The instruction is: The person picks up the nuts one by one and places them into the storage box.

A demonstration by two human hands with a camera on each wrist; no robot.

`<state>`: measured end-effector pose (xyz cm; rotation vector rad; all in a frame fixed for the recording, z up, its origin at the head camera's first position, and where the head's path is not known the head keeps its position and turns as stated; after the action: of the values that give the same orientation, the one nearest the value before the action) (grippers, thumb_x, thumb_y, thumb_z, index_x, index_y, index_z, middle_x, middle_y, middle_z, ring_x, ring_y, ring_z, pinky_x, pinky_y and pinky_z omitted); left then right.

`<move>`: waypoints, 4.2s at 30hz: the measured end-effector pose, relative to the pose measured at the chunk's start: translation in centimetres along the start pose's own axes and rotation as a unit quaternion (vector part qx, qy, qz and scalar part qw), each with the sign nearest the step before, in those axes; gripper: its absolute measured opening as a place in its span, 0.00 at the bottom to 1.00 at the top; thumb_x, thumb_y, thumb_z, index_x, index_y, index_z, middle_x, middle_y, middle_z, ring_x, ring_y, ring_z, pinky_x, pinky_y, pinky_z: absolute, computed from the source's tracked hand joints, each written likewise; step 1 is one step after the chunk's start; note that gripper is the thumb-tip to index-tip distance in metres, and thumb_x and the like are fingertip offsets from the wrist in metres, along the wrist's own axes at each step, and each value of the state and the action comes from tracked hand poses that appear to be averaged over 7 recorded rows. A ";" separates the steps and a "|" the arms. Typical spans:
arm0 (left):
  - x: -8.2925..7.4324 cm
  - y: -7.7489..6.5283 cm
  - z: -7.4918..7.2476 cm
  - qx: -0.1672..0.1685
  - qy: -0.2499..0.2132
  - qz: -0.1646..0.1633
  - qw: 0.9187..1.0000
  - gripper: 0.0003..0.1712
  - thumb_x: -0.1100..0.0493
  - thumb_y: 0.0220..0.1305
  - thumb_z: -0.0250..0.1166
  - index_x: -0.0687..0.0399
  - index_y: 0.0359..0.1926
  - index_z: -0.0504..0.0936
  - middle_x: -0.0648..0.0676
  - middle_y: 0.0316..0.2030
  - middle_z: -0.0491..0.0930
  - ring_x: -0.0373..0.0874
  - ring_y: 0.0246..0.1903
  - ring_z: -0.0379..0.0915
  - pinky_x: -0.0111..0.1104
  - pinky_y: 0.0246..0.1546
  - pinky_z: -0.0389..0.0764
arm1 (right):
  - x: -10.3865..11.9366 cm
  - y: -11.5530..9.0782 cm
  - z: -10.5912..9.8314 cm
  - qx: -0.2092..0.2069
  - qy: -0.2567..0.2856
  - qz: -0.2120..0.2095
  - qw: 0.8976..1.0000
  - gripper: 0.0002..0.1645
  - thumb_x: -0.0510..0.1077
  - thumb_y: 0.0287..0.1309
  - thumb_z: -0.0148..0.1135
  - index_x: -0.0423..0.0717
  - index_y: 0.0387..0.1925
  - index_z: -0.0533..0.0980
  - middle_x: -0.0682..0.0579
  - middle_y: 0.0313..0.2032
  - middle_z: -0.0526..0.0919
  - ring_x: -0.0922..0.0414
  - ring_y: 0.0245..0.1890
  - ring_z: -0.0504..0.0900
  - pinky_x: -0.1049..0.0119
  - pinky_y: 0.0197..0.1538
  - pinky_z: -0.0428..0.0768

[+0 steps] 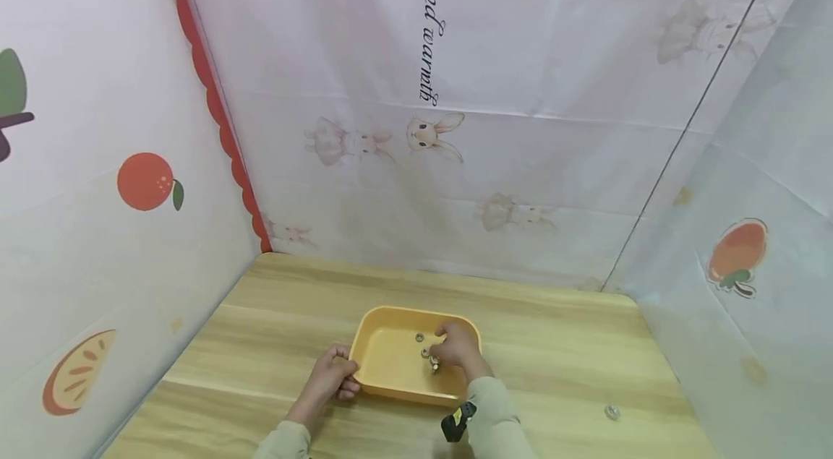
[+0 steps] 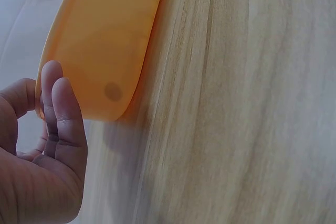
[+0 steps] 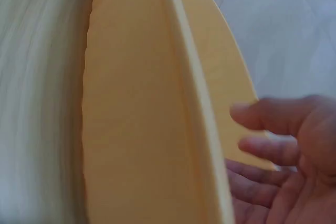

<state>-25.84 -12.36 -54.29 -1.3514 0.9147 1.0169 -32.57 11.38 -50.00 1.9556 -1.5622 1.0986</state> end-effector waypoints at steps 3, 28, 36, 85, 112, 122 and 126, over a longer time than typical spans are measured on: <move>-0.2 0.3 -0.2 -0.004 0.004 0.007 1.000 0.17 0.68 0.54 0.58 0.66 0.44 0.63 0.56 0.18 0.75 0.42 0.13 0.75 0.30 0.13 0.78 | 2.0 -0.6 0.0 0.045 -0.098 -0.076 0.991 0.23 0.34 0.41 0.68 0.29 0.43 0.74 0.39 0.38 0.79 0.41 0.39 0.78 0.51 0.40 0.78; 0.4 0.5 0.2 -0.007 -0.011 0.003 1.000 0.17 0.69 0.53 0.58 0.67 0.43 0.63 0.55 0.14 0.75 0.42 0.13 0.75 0.30 0.13 0.78 | 3.0 -5.2 -2.1 -0.004 -0.160 -0.099 0.982 0.19 0.39 0.48 0.68 0.35 0.43 0.77 0.39 0.45 0.79 0.40 0.48 0.75 0.45 0.50 0.74; 0.3 0.6 0.1 -0.007 -0.007 0.004 1.000 0.16 0.69 0.53 0.58 0.66 0.43 0.64 0.55 0.15 0.75 0.42 0.13 0.75 0.30 0.13 0.78 | 2.7 -6.8 -4.2 -0.041 -0.141 -0.088 0.985 0.19 0.39 0.49 0.68 0.39 0.45 0.78 0.41 0.46 0.79 0.40 0.50 0.74 0.44 0.51 0.73; 0.0 0.9 0.5 -0.017 -0.008 -0.014 1.000 0.18 0.68 0.56 0.59 0.69 0.46 0.64 0.56 0.17 0.76 0.42 0.14 0.75 0.30 0.13 0.78 | -6.5 -12.4 -12.6 -0.076 -0.186 0.041 0.979 0.24 0.42 0.52 0.66 0.32 0.48 0.75 0.30 0.46 0.75 0.31 0.48 0.71 0.38 0.46 0.72; 0.1 -0.2 0.7 -0.010 -0.015 -0.017 1.000 0.16 0.67 0.58 0.58 0.67 0.45 0.63 0.56 0.17 0.76 0.42 0.13 0.75 0.30 0.14 0.78 | -13.0 -16.4 -14.9 -0.102 -0.177 0.113 0.973 0.31 0.46 0.54 0.63 0.25 0.50 0.69 0.24 0.47 0.72 0.26 0.47 0.69 0.35 0.43 0.72; 0.1 0.0 0.5 0.004 -0.019 -0.021 1.000 0.16 0.68 0.59 0.57 0.68 0.46 0.63 0.56 0.18 0.74 0.44 0.14 0.75 0.33 0.15 0.80 | -16.1 -17.7 -16.0 -0.231 -0.041 0.194 0.953 0.42 0.41 0.54 0.61 0.27 0.64 0.53 0.19 0.54 0.60 0.26 0.52 0.65 0.31 0.50 0.65; 0.0 -0.2 0.6 -0.003 -0.015 -0.021 1.000 0.17 0.68 0.58 0.57 0.68 0.46 0.63 0.55 0.17 0.74 0.42 0.13 0.75 0.31 0.14 0.79 | -17.6 -18.6 -16.1 -0.302 0.073 0.244 0.918 0.47 0.39 0.54 0.61 0.35 0.69 0.46 0.23 0.63 0.50 0.29 0.56 0.62 0.35 0.53 0.66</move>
<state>-25.70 -11.80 -54.22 -1.3511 0.8576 1.0055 -21.33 39.48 -51.03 1.0828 -2.0514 0.7616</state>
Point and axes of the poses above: each hand's wrist, its own y-axis towards the middle knuckle, its own z-axis out of the palm, x = y × z, the point moved 8 cm from there along y, towards the middle knuckle
